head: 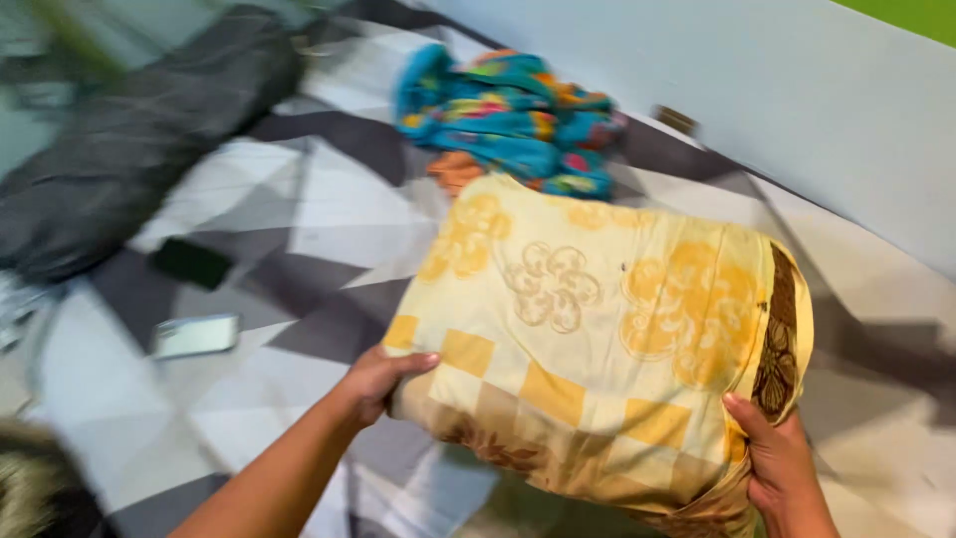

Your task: Tidying up a bed by arranging pillows and straightening blankets.

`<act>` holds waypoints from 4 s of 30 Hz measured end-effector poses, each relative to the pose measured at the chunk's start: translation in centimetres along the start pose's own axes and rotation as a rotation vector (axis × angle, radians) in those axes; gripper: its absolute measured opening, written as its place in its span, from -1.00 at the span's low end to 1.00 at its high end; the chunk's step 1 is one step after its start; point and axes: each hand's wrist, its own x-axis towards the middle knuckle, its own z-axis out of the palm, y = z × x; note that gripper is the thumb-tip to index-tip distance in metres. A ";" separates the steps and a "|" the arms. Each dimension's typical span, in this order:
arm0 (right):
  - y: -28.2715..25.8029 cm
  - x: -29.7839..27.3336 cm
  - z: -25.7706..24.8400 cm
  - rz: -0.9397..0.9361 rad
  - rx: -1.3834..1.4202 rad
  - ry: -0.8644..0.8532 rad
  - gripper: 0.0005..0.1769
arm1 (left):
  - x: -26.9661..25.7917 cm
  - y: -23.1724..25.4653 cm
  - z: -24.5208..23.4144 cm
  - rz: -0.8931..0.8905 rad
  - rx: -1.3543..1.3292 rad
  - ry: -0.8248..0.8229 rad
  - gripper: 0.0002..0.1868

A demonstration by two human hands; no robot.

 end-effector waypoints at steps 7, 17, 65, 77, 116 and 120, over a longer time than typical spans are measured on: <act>0.4 1.5 29.9 0.273 -0.143 -0.318 -0.30 | -13.1 2.0 -25.1 0.285 -0.348 0.255 -0.41; 1.0 -12.1 74.5 -0.022 -0.146 -1.404 0.05 | -36.5 -6.2 -50.0 0.613 -0.717 1.025 -0.41; 11.6 -11.3 68.1 -0.674 -1.549 -1.333 0.03 | -6.2 -3.6 -41.0 0.020 0.301 1.855 0.07; 5.6 4.8 44.8 -0.560 -1.666 -0.510 0.01 | 5.1 11.8 -16.0 0.817 1.554 0.657 0.04; 12.2 4.2 -42.5 0.187 0.673 0.954 -0.17 | 12.1 -21.0 44.5 0.413 2.134 -0.622 0.20; 10.9 3.1 -43.1 0.150 0.847 0.994 -0.20 | 11.8 -23.1 45.1 0.329 2.172 -0.722 0.19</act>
